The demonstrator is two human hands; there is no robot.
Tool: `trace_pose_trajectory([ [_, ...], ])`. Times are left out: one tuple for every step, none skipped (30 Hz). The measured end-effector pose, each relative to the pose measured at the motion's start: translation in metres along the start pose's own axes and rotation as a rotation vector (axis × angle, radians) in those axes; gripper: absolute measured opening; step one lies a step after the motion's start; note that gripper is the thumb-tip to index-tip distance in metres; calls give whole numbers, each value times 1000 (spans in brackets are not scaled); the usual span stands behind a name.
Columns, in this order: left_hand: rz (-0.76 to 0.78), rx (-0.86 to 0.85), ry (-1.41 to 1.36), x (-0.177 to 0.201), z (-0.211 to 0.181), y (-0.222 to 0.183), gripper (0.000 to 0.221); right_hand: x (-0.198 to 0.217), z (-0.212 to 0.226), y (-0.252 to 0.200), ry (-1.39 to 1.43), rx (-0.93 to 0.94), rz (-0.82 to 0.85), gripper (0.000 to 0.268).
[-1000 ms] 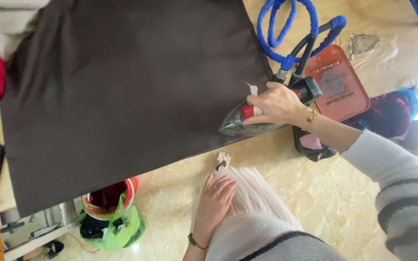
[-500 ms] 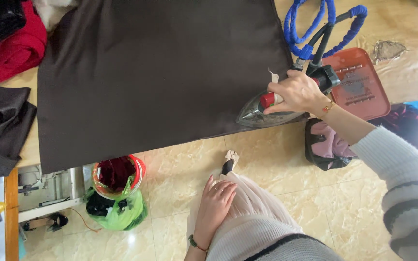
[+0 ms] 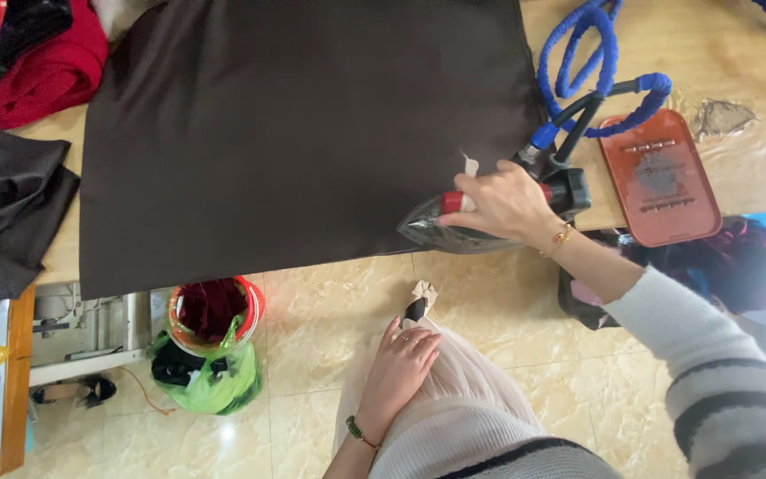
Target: Ironing a piece of brown fabric on a wooden workbench
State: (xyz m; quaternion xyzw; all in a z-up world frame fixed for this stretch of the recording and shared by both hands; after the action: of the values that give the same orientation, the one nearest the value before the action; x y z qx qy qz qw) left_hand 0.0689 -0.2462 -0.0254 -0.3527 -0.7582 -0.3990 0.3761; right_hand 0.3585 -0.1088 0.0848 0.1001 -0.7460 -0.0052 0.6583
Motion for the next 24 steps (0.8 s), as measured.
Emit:
trace_pose_trajectory([
  [-3,5,2,-1,1,-1,23,-1,6,5,1,6,-1,72],
  [7,9,1,-3,1,-2,22,-2,12,9,12,38,-35,74],
  [16,12,-2,-5,2,-2,22,-2,17,13,23,68,-69,76],
  [14,16,-1,-5,1,-1,22,-1,25,17,23,72,-69,76],
  [25,23,5,-5,0,-1,22,0,33,22,26,100,-85,72],
  [36,29,12,-5,0,0,22,2,42,27,29,127,-102,70],
  [36,34,12,-6,0,-1,22,-1,50,32,32,131,-101,70],
  [28,42,18,-7,0,-2,23,-3,59,37,48,150,-96,68],
  [18,49,25,-8,0,-2,24,-6,66,42,63,170,-93,66],
  [17,52,26,-9,-1,-2,24,-8,71,45,64,173,-93,66],
  [14,60,32,-8,-1,-2,25,-9,76,49,58,206,-140,66],
  [10,68,38,-8,-1,-3,25,-11,81,53,52,239,-188,67],
  [9,69,39,-7,-1,-3,25,-10,84,56,52,240,-188,67],
  [-1,78,47,-7,-2,-4,25,-9,87,59,61,240,-167,68],
  [-12,88,57,-6,-2,-5,25,-8,91,62,70,241,-146,69],
  [-14,89,58,-7,-2,-6,25,-7,91,63,69,242,-147,69],
  [-6,109,55,-7,-2,-8,27,-7,90,64,65,243,-139,70],
  [1,130,53,-8,-1,-10,28,-7,90,65,61,243,-131,71],
  [2,127,52,-8,-2,-11,28,-8,86,65,60,240,-131,71],
  [-9,136,49,-7,-3,-12,27,-9,83,66,56,262,-103,73],
  [-17,143,47,-7,-3,-14,27,-9,80,66,53,281,-75,75],
  [-15,139,46,-7,-3,-14,27,-10,72,66,52,276,-75,75],
  [-20,143,54,-7,-4,-15,26,-11,65,65,30,291,-70,71],
  [-24,147,61,-7,-4,-17,26,-12,58,64,8,307,-64,67],
])
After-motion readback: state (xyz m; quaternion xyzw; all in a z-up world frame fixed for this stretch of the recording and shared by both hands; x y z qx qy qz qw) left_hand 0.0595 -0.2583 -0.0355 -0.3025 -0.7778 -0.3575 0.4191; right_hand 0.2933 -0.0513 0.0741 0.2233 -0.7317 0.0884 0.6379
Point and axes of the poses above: each hand's wrist, its own y-axis towards the middle knuckle, its own x-axis out of the back of the hand, z = x × y, the point moved 1 cm from there along y, towards the middle knuckle, and after that the axes turned 10 degrees about -x, right-handed, at the moved point
